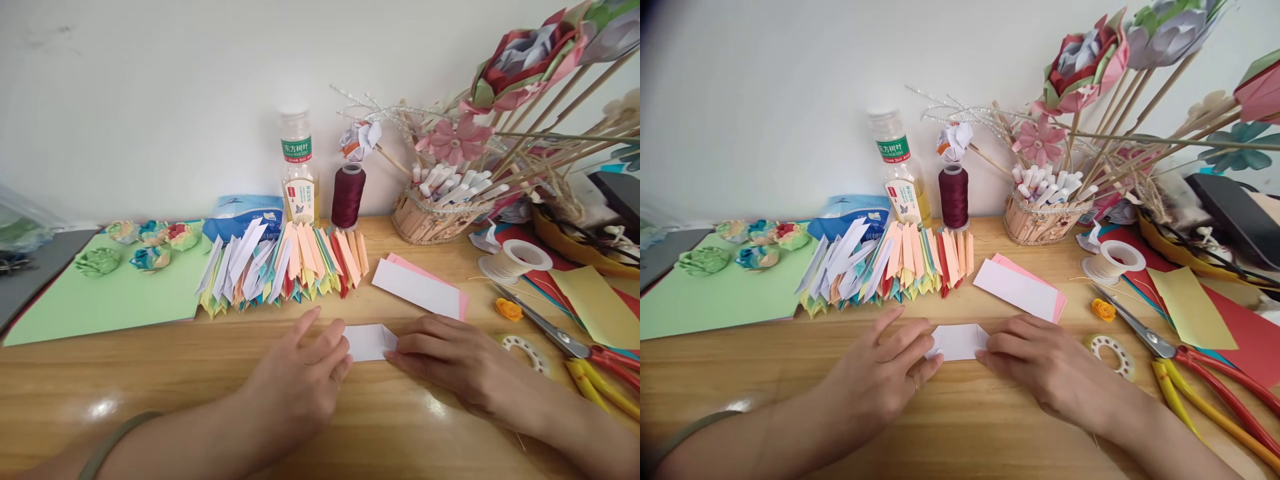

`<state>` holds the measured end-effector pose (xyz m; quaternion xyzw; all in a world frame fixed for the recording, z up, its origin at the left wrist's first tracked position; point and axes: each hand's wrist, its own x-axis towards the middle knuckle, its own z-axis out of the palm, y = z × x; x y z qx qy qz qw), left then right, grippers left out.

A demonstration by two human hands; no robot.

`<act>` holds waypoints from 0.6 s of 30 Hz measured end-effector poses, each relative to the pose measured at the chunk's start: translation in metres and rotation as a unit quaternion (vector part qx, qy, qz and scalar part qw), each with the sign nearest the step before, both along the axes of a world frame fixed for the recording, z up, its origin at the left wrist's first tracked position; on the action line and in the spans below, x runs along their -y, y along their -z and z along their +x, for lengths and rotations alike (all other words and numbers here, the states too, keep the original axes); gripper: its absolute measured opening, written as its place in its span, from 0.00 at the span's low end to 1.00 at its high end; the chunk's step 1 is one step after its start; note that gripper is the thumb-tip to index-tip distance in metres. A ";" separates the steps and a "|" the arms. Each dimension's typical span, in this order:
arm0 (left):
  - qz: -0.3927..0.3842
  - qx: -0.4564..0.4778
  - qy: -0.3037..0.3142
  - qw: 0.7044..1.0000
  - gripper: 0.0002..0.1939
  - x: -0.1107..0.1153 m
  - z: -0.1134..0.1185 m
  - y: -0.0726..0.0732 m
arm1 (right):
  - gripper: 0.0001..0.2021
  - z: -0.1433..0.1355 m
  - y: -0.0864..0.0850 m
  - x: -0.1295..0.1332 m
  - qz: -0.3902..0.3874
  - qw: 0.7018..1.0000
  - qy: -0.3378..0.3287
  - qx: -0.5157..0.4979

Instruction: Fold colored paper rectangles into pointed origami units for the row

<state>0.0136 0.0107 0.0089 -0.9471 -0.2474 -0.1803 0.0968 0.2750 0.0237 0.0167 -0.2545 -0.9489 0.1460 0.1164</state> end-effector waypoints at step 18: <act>-0.053 -0.089 0.029 0.994 0.06 -0.016 -0.011 -0.020 | 0.18 -0.004 -0.018 0.003 -0.091 0.996 0.001 -0.008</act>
